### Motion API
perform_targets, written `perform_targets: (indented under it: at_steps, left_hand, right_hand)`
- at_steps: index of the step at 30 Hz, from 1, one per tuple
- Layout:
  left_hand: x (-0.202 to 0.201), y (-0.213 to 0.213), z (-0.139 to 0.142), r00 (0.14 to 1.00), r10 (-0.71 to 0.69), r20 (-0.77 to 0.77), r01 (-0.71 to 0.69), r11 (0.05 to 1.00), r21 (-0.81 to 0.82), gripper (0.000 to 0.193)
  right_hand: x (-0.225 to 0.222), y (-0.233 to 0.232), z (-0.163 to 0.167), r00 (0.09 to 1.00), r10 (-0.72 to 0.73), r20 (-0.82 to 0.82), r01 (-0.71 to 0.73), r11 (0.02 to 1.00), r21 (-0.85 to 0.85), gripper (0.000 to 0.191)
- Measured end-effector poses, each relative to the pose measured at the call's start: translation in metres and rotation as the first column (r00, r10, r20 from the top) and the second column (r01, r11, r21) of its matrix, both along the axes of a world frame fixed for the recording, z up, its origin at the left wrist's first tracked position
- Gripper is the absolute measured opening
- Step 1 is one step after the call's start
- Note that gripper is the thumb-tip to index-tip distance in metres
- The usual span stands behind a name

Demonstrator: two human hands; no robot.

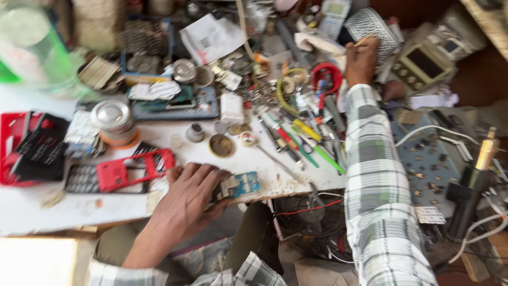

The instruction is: The person disassembles a red feature phone, removes the battery and back cover, and separates the keypad from the main body. They then use a hot air gun and a small stick to work on the motherboard, followed by brushing the board with a toothbrush.

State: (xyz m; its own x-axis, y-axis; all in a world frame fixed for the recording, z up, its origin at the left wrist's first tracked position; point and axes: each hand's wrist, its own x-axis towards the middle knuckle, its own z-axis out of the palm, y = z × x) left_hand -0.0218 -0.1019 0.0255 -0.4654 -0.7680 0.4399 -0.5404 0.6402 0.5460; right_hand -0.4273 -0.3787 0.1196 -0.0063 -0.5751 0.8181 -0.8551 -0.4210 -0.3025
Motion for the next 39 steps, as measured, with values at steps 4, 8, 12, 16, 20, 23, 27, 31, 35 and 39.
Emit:
perform_targets:
  at_steps: [4, 8, 12, 16, 20, 23, 27, 31, 35, 39]
  left_hand:
    - [0.004, 0.006, -0.002, 1.000, 0.010, -0.022, -0.010, 1.000, -0.015, 0.051]
    - [0.001, 0.010, -0.002, 0.998, 0.040, 0.042, -0.039, 0.999, -0.014, 0.042]
    - [0.001, 0.013, -0.002, 0.999, 0.038, 0.011, -0.038, 0.998, -0.051, 0.041]
    - [0.002, 0.013, -0.004, 0.999, 0.037, 0.031, -0.036, 0.999, -0.039, 0.042]
    - [0.003, 0.017, -0.005, 1.000, 0.009, 0.008, -0.009, 1.000, 0.009, 0.042]
    - [0.003, 0.024, -0.004, 0.999, 0.043, 0.023, -0.042, 0.998, -0.048, 0.047]
    - [-0.002, 0.031, -0.001, 0.991, 0.113, -0.071, -0.117, 0.991, -0.058, 0.054]
    - [-0.011, 0.033, -0.004, 0.970, 0.234, 0.065, -0.228, 0.970, -0.088, 0.058]
    - [-0.015, 0.030, -0.011, 0.967, 0.236, 0.100, -0.229, 0.970, -0.080, 0.060]
    - [-0.017, 0.027, -0.014, 0.970, 0.224, 0.089, -0.218, 0.973, -0.078, 0.061]
  right_hand:
    - [0.004, 0.004, -0.014, 0.999, -0.047, 0.016, 0.047, 0.998, -0.031, 0.028]
    - [0.009, 0.013, -0.013, 0.987, 0.019, 0.159, -0.039, 0.992, 0.123, 0.023]
    - [0.029, 0.038, 0.009, 0.985, 0.166, -0.043, -0.167, 0.985, -0.032, 0.025]
    - [0.076, 0.126, 0.006, 0.834, 0.459, 0.307, -0.542, 0.789, 0.290, 0.009]
    - [0.154, 0.221, -0.055, 0.762, 0.504, 0.407, -0.635, 0.706, 0.314, 0.016]
    - [0.187, 0.237, -0.081, 0.756, 0.416, 0.506, -0.625, 0.689, 0.367, 0.013]
    - [0.196, 0.235, -0.088, 0.819, 0.387, 0.423, -0.554, 0.725, 0.409, 0.012]
    - [0.193, 0.234, -0.091, 0.838, 0.370, 0.402, -0.530, 0.728, 0.434, 0.011]
    - [0.190, 0.232, -0.098, 0.840, 0.383, 0.384, -0.531, 0.721, 0.445, 0.010]
    - [0.191, 0.230, -0.100, 0.799, 0.464, 0.382, -0.595, 0.703, 0.391, 0.010]
